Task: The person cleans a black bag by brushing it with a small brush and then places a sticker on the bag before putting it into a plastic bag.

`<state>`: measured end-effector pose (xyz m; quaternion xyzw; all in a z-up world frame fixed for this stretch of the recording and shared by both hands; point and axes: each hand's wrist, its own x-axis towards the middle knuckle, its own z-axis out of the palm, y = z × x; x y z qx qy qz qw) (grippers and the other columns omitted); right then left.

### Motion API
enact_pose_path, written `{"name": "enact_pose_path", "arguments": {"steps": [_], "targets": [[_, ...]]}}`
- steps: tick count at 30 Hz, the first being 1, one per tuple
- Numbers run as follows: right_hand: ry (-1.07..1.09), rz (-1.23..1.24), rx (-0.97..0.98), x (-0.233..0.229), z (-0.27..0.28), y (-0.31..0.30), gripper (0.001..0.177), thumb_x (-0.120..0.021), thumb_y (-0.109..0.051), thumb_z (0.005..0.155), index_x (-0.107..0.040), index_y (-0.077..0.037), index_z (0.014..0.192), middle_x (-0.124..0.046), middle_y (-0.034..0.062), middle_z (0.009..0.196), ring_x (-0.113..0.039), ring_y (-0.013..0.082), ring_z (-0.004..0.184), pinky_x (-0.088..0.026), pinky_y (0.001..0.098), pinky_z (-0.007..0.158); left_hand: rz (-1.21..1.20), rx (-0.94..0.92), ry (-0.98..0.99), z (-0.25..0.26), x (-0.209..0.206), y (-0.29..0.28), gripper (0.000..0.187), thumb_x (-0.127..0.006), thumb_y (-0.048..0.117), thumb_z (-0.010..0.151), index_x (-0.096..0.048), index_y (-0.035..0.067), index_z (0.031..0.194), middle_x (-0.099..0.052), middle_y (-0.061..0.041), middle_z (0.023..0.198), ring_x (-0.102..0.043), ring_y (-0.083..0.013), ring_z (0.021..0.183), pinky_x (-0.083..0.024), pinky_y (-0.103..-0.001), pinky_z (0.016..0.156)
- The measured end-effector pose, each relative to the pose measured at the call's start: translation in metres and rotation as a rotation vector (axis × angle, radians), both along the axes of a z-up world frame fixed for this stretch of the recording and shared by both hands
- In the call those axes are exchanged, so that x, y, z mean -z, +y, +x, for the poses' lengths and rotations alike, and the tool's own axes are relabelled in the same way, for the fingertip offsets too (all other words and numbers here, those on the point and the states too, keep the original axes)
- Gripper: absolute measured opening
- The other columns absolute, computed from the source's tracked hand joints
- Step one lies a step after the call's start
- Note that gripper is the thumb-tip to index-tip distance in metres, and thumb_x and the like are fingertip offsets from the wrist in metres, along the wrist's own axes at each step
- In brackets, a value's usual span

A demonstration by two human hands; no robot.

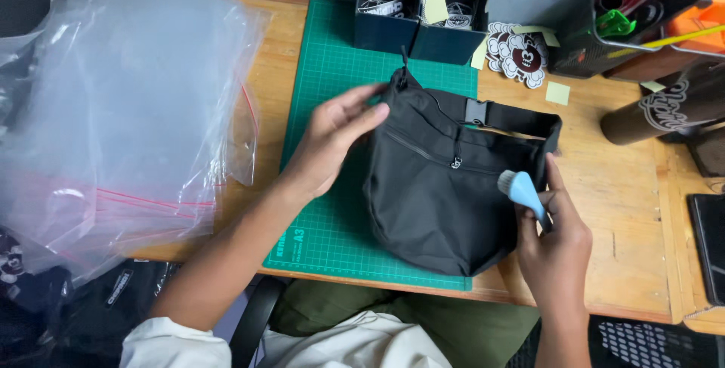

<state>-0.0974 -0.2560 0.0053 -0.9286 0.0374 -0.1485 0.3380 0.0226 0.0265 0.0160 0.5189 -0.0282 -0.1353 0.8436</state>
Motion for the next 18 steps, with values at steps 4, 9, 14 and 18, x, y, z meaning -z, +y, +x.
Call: {"name": "enact_pose_path", "arguments": {"steps": [4,9,14,18], "targets": [[0.045,-0.032,-0.081,0.005,0.012,-0.002,0.016,-0.054,0.007,0.089,-0.043,-0.005,0.088,-0.046,0.0144,0.165,-0.036,0.0251,0.055,-0.032,0.0364,0.056,-0.028,0.142,-0.102,-0.021,-0.003,-0.007,0.049,-0.075,0.018,0.089,-0.065,0.001,0.133,-0.072,-0.007,0.115,-0.068,-0.0143,0.105,-0.057,-0.026,0.093],[0.088,0.076,-0.135,-0.009,0.015,0.012,0.013,-0.055,0.015,0.086,-0.054,0.003,0.087,-0.054,0.0190,0.159,-0.061,0.0512,0.120,-0.051,0.0447,0.073,0.388,0.139,-0.667,-0.044,0.001,-0.023,0.041,-0.085,0.035,0.082,-0.069,0.015,0.115,-0.066,-0.007,0.131,-0.060,-0.0331,0.133,-0.044,-0.045,0.113],[0.123,0.084,-0.105,-0.029,0.020,-0.007,0.016,-0.065,-0.003,0.094,-0.049,-0.002,0.096,-0.047,0.0194,0.163,-0.065,0.0253,0.100,-0.045,0.0323,0.062,0.523,0.167,-0.754,-0.061,0.013,-0.033,0.042,-0.084,0.028,0.082,-0.063,0.019,0.117,-0.069,0.002,0.124,-0.060,-0.0254,0.124,-0.043,-0.041,0.108],[0.040,0.012,0.056,-0.036,0.005,-0.031,0.016,-0.057,-0.013,0.119,-0.057,0.003,0.115,-0.049,0.0076,0.090,-0.039,0.0150,0.078,-0.029,0.0305,0.065,0.587,0.249,-0.800,-0.065,0.023,-0.036,0.075,-0.087,0.016,0.079,-0.049,0.017,0.143,-0.066,0.000,0.126,-0.060,-0.0244,0.115,-0.041,-0.038,0.107]]}}
